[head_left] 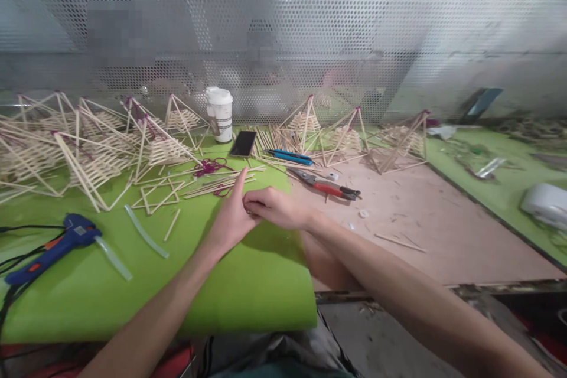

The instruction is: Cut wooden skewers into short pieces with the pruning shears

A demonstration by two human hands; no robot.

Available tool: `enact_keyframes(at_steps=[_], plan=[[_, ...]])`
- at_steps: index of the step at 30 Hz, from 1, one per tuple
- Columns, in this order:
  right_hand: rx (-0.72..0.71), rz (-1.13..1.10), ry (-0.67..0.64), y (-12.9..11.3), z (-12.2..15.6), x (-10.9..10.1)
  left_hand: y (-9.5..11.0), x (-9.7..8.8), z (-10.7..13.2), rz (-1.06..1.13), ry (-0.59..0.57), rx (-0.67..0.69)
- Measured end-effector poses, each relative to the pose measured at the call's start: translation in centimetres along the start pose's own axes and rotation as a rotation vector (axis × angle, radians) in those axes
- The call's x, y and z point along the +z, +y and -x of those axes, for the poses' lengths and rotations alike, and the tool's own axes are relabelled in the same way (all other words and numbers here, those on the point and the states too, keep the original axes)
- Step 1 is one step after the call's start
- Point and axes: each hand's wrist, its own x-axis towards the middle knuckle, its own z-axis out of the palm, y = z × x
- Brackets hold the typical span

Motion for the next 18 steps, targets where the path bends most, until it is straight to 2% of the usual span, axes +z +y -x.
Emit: enact_keyframes(at_steps=[2,4,8,10,12,13,15,18], plan=[[0.030,0.003,-0.001,-0.3,-0.1,-0.4,-0.3,0.0,-0.1,0.044,-0.012,0.005],[0.054,0.020,0.017,-0.9,0.1,-1.7,-0.5,0.0,0.1,0.121,-0.042,0.000],[0.156,0.092,0.027,-2.0,2.0,-7.3,0.6,-0.2,1.0,0.313,-0.243,-0.141],[0.371,0.180,-0.168,-1.9,3.3,-10.2,2.3,0.2,0.7,0.446,-0.324,-0.260],[0.509,0.243,-0.367,-1.2,4.3,-11.8,4.3,1.5,-0.5,0.536,-0.312,-0.354],[0.541,0.283,-0.415,-0.7,4.7,-12.0,5.3,2.4,-1.4,0.539,-0.294,-0.360],[0.559,0.332,-0.422,0.6,5.1,-11.5,6.9,4.6,-3.5,0.522,-0.271,-0.349],[0.554,0.372,-0.309,2.0,5.9,-9.9,7.9,7.5,-5.9,0.437,-0.271,-0.336]])
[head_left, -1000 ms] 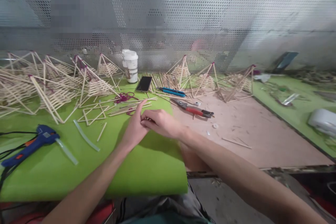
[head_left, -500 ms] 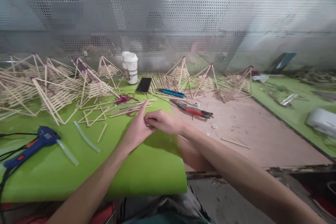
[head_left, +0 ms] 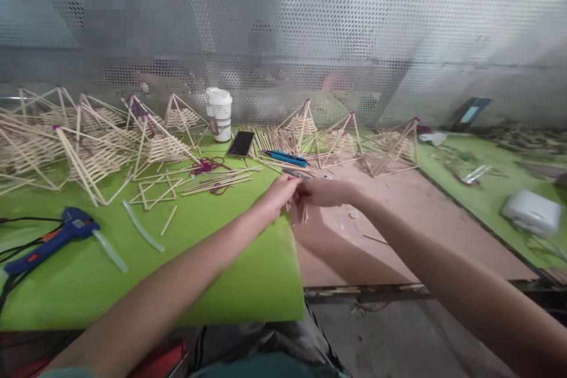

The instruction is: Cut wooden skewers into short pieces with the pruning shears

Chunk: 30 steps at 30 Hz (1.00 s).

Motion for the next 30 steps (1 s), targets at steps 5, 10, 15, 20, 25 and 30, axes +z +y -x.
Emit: enact_keyframes(at_steps=[5,10,15,20,25,30], plan=[[0.073,-0.085,0.261,0.4,2.3,2.1,-0.4,0.4,-1.3,-0.199,-0.009,0.068],[0.153,-0.217,0.398,0.3,4.9,4.2,0.1,-1.0,0.1,-0.407,-0.021,0.277],[0.130,-0.110,0.588,0.4,4.7,7.0,-0.9,-2.4,2.6,-0.986,0.096,0.606],[0.145,-0.027,0.706,1.1,4.1,7.7,-2.8,-2.4,3.9,-1.182,-0.087,0.704],[0.083,-0.119,0.575,1.0,4.8,6.8,-3.4,-2.4,3.5,-1.183,-0.097,0.767],[-0.039,-0.101,0.608,0.7,4.0,6.8,-3.6,-3.1,3.1,-1.097,-0.097,0.760]])
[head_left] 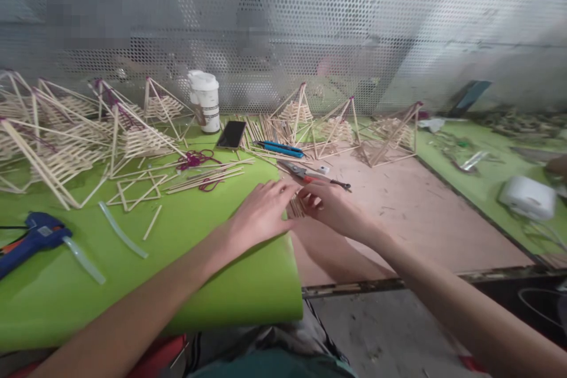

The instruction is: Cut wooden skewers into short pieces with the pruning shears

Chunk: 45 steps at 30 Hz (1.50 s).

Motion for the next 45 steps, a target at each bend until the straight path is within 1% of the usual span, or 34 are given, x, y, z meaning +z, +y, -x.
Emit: enact_keyframes(at_steps=[3,5,11,16,18,20,22,24,28,33,40,45], plan=[[-0.066,-0.005,0.015,-0.2,-0.9,0.6,-0.3,0.3,0.1,0.019,-0.002,-0.029],[-0.075,-0.025,-0.002,-0.4,-1.5,0.5,-0.4,0.5,0.1,0.027,0.009,-0.045],[0.033,-0.075,-0.238,-1.0,-3.0,-1.3,-0.8,1.1,-0.3,0.045,0.037,-0.057],[0.022,0.019,-0.406,-1.0,-5.5,-2.8,-1.2,1.4,-0.6,0.049,0.054,-0.090],[0.009,0.082,-0.445,-1.0,-6.5,-3.2,-1.3,1.4,-0.6,0.062,0.064,-0.106],[0.029,0.127,-0.487,-1.0,-7.4,-3.6,-1.3,1.5,-0.6,0.068,0.074,-0.109],[0.080,0.109,-0.538,-0.9,-7.9,-4.0,-1.2,1.6,-0.6,0.065,0.083,-0.105],[0.119,0.042,-0.568,-0.6,-8.0,-4.1,-1.1,1.8,-0.6,0.053,0.087,-0.105],[0.100,-0.047,-0.532,0.4,-7.8,-3.6,-1.1,2.1,-0.8,0.036,0.092,-0.106],[0.029,-0.030,-0.476,1.1,-7.6,-2.7,-1.2,1.9,-0.7,0.093,0.099,-0.113],[0.038,-0.137,-0.465,1.4,-7.2,-2.5,-1.4,1.5,-0.2,0.174,0.096,-0.136],[0.011,-0.184,-0.445,1.7,-6.9,-2.5,-1.7,1.2,0.1,0.214,0.128,-0.132]])
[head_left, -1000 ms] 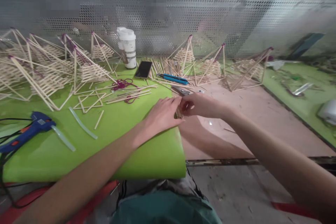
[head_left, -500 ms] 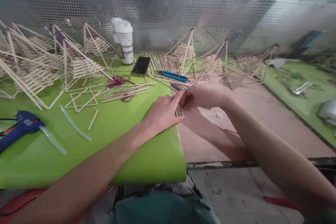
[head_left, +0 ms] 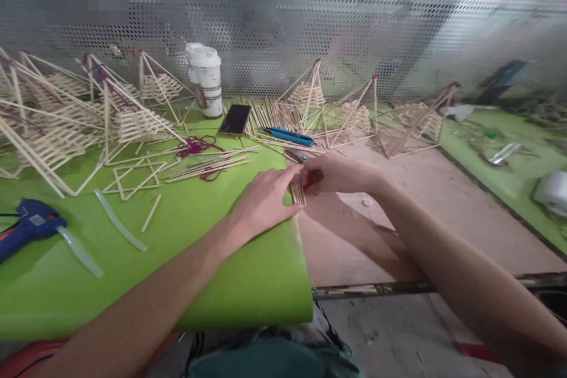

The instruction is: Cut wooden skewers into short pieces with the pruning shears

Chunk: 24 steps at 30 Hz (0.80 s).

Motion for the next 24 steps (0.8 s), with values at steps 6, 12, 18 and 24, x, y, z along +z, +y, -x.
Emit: enact_keyframes(at_steps=[6,12,18,24], plan=[[0.005,0.059,-0.024,-0.2,0.4,-0.4,0.3,0.1,-0.2,0.002,-0.011,-0.032],[0.000,0.152,0.008,-0.4,0.8,-0.3,0.3,-0.1,-0.1,0.031,-0.028,-0.018],[-0.012,0.164,0.037,-0.6,0.8,0.3,0.2,-0.6,0.2,0.047,-0.024,0.001],[-0.039,0.137,0.061,-0.5,0.6,0.7,0.3,-1.0,0.3,0.032,-0.032,0.008]])
